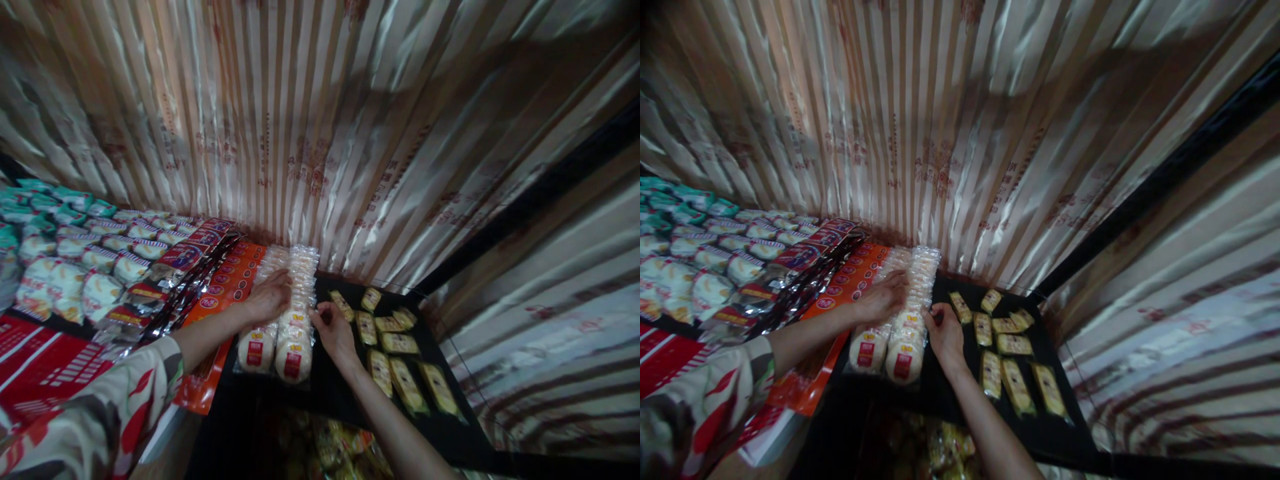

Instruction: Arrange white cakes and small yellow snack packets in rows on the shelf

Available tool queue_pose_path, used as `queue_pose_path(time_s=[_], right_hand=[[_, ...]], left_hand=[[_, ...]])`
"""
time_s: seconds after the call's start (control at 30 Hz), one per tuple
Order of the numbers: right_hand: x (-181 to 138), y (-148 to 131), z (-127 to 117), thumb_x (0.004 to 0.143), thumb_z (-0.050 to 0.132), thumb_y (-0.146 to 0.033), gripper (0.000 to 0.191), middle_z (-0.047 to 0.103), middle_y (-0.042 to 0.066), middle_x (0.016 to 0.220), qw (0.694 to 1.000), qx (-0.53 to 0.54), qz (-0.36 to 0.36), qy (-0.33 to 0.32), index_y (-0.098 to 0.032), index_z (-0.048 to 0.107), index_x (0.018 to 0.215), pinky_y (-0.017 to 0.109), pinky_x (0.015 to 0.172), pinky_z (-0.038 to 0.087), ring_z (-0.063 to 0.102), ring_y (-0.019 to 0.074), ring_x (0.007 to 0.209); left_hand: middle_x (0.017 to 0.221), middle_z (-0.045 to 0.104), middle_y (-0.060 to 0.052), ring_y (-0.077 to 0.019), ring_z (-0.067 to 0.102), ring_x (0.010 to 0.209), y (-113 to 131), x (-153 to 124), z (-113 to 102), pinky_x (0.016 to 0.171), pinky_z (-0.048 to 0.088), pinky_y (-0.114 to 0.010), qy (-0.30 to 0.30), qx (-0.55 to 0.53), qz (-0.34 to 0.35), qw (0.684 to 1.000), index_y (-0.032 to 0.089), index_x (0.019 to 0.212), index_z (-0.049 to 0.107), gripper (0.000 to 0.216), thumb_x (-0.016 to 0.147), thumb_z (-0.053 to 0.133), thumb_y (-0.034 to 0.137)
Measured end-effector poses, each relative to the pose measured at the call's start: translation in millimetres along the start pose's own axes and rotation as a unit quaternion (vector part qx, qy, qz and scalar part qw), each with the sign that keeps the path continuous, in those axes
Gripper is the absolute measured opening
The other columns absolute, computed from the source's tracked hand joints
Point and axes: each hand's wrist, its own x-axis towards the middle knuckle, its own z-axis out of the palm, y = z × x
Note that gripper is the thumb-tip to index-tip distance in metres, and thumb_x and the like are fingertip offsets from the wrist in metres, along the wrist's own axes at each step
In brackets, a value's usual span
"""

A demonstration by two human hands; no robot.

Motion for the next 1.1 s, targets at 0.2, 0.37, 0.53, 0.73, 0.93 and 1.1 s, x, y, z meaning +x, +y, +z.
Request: queue_pose_path(time_s=[0.2, 0.37, 0.53, 0.73, 0.93, 1.1], right_hand=[[-15.4, 5.9, -7.1, 0.074, 0.053, -0.048, 0.026, 0.064, -0.001, 0.065, 0.994, -0.068, 0.022, -0.079, -0.024, 0.061, 0.069, 0.027, 0.058, 0.040, 0.058, 0.0170, 0.062], [-17.7, 4.7, -2.9, 0.075, 0.052, -0.046, 0.024, 0.063, -0.002, 0.064, 0.997, -0.046, 0.026, -0.059, -0.024, 0.059, 0.067, 0.025, 0.055, 0.039, 0.058, 0.0161, 0.059], [-19.2, -0.6, -1.2, 0.076, 0.049, -0.053, 0.031, 0.061, -0.002, 0.060, 0.998, -0.023, 0.057, -0.022, -0.024, 0.058, 0.067, 0.025, 0.053, 0.038, 0.056, 0.0162, 0.055], [-20.6, -0.1, 4.8, 0.076, 0.047, -0.054, 0.034, 0.058, -0.001, 0.057, 0.999, 0.005, 0.045, -0.014, -0.023, 0.056, 0.066, 0.026, 0.054, 0.039, 0.055, 0.0163, 0.054], [-32.1, -1.5, -1.4, 0.074, 0.050, -0.054, 0.033, 0.063, 0.001, 0.069, 0.999, -0.023, 0.048, 0.004, -0.022, 0.057, 0.081, 0.025, 0.056, 0.041, 0.058, 0.0165, 0.060], [-44.8, 7.9, -5.5, 0.075, 0.049, -0.053, 0.034, 0.060, -0.002, 0.058, 0.995, -0.064, 0.048, -0.054, -0.022, 0.059, 0.067, 0.023, 0.050, 0.036, 0.056, 0.0146, 0.054]], left_hand=[[0.116, 0.053, -0.010, -0.0268, 0.031, 0.127, -1.7, -1.5, 4.5, 0.100, 0.042, -0.043, 0.009, 0.002, -0.004, 1.000, 0.016, 0.077, 0.061, 0.005, 0.075, 0.057, 0.017], [0.113, 0.054, -0.009, -0.0262, 0.031, 0.127, -5.1, -3.7, 8.7, 0.102, 0.040, -0.041, 0.031, 0.007, -0.001, 0.999, 0.016, 0.077, 0.061, 0.006, 0.076, 0.055, 0.017], [0.115, 0.053, -0.009, -0.0255, 0.031, 0.127, -1.6, -7.4, 4.1, 0.101, 0.041, -0.039, 0.024, -0.002, -0.015, 1.000, 0.016, 0.078, 0.061, 0.006, 0.075, 0.057, 0.017], [0.114, 0.053, -0.009, -0.0256, 0.031, 0.128, 6.8, -13.9, -5.6, 0.105, 0.036, -0.041, 0.020, -0.015, -0.002, 1.000, 0.016, 0.082, 0.061, 0.009, 0.076, 0.059, 0.023], [0.116, 0.053, -0.009, -0.0266, 0.032, 0.128, 19.1, -20.8, -3.7, 0.105, 0.036, -0.042, -0.010, 0.001, 0.016, 1.000, 0.016, 0.075, 0.062, 0.004, 0.075, 0.059, 0.019], [0.111, 0.055, -0.009, -0.0261, 0.034, 0.126, 20.0, -19.5, 1.9, 0.104, 0.037, -0.040, 0.007, 0.006, 0.014, 1.000, 0.015, 0.074, 0.061, 0.004, 0.075, 0.058, 0.016]])
